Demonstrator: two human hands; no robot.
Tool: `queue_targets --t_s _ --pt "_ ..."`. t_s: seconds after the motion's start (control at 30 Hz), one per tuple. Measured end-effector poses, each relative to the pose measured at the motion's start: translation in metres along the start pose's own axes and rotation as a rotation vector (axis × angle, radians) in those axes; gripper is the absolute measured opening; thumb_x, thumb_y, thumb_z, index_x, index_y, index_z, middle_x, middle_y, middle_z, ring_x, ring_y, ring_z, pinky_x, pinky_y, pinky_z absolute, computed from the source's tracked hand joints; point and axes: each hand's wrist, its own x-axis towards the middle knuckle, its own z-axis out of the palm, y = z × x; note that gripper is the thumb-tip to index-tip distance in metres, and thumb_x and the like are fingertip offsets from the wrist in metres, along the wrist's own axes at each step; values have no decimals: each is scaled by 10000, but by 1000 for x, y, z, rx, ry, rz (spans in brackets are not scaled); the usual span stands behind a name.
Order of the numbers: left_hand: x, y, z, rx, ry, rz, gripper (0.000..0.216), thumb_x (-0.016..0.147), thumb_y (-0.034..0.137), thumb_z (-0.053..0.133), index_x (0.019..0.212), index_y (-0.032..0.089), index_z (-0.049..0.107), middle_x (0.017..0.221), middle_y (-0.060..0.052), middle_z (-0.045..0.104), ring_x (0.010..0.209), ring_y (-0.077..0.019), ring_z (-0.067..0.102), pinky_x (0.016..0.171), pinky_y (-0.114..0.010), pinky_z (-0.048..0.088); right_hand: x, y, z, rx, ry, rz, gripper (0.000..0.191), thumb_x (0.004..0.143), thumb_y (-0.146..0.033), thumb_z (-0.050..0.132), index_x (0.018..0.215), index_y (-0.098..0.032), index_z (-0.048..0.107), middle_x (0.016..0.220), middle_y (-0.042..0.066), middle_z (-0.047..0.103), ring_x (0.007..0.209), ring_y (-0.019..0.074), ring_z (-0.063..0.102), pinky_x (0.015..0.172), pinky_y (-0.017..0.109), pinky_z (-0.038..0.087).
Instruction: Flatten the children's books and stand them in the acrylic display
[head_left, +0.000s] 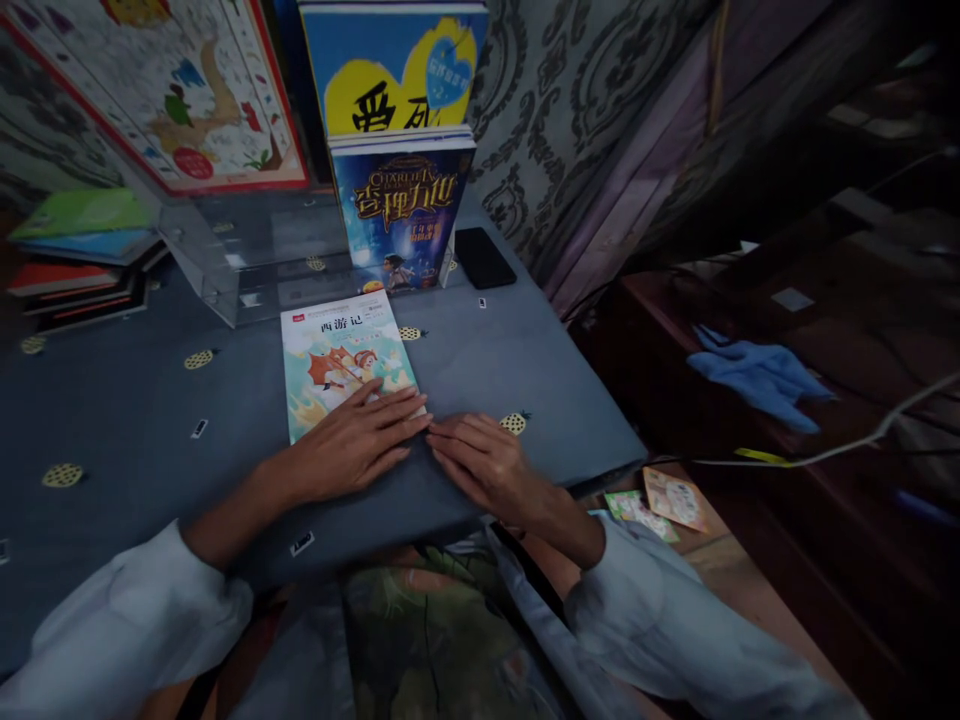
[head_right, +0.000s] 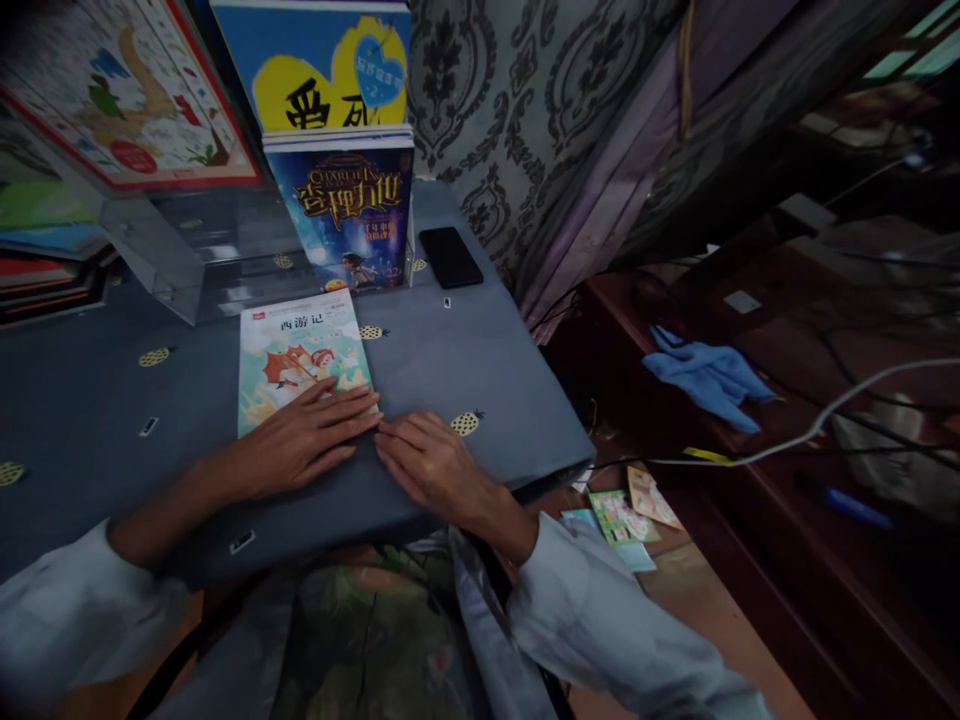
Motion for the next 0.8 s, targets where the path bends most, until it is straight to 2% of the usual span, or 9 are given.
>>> queue_targets --t_s 0.27,0.4,0.5,0.67,0.8 --pt "-3 25 13 128 57 -92 430 1063 281 378 1451 137 495 1509 -128 529 1439 -227 447 1252 -490 221 2 1 -3 94 80 75 191 972 -113 562 1103 -183 682 954 82 771 871 199 714 787 363 590" --pt "-4 32 18 167 85 -118 407 1062 249 366 1415 129 529 1474 -151 560 1435 -224 455 1241 -485 256 5 4 -2 131 3 118 265 992 -161 538 1223 -198 662 1112 112 753 993 217 710 861 394 598" --pt "-6 37 18 175 40 -145 417 1047 196 359 1431 132 508 1490 -151 543 1465 -222 408 1239 -494 258 4 7 -1 150 -72 131 328 1003 -195 524 1316 -214 624 1201 119 728 1079 228 695 931 417 588" --pt "-11 49 18 212 -5 -191 503 1017 129 340 1517 88 378 1559 -170 451 1512 -222 319 1246 -506 222 0 9 0 147 -98 132 375 1010 -188 519 1378 -226 578 1226 123 722 1097 236 695 934 423 594" --pt "-17 58 22 234 14 -257 524 1006 121 344 1529 85 364 1584 -154 418 1518 -221 305 1249 -477 225 -1 10 0 138 -124 120 359 1008 -167 514 1351 -232 597 1190 110 738 1047 234 709 894 426 602"
